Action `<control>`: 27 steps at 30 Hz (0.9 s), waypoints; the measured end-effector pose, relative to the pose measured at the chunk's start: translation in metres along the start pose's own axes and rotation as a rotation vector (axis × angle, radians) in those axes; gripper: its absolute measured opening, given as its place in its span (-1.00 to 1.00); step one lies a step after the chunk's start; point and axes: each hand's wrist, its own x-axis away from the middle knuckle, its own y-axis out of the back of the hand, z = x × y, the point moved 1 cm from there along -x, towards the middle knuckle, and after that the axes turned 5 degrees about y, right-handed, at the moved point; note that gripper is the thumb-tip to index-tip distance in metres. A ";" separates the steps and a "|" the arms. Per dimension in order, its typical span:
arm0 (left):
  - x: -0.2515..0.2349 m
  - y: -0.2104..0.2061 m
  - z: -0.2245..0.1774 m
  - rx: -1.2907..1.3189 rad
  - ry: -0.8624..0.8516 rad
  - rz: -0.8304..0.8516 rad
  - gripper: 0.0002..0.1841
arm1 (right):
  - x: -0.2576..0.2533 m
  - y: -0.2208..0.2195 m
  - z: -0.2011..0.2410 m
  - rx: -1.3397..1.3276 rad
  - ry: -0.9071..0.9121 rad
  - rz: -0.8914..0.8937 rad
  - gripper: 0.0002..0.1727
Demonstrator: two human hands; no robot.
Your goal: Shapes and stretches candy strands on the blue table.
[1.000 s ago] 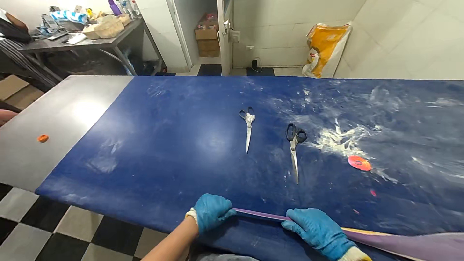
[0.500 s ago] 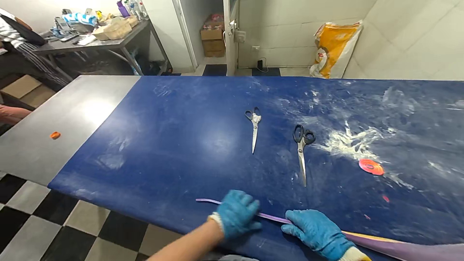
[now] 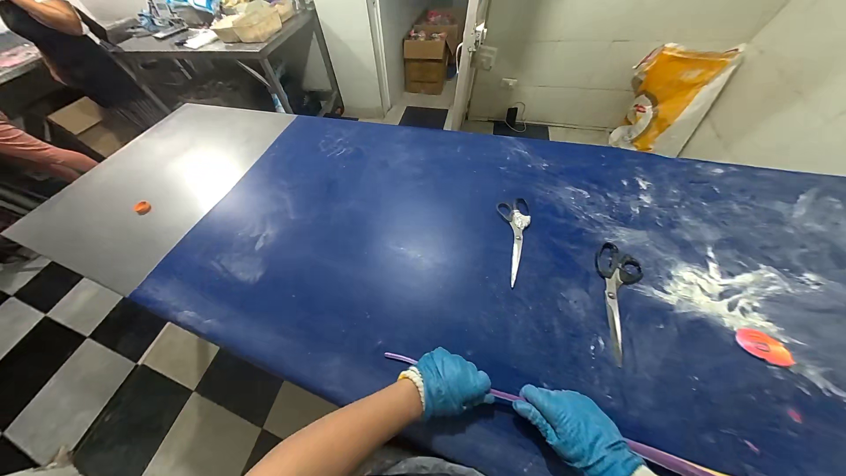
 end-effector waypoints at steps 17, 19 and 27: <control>0.170 0.017 0.202 -0.317 0.309 -0.081 -0.60 | -0.014 0.072 -0.106 0.095 -0.671 -0.458 -0.34; 0.191 0.024 0.221 -0.363 0.384 -0.072 -0.68 | -0.018 0.070 -0.121 0.099 -0.749 -0.412 -0.39; 0.262 0.026 0.253 -0.025 1.287 -0.156 -0.51 | -0.033 0.083 -0.106 0.216 -0.383 -0.465 -0.53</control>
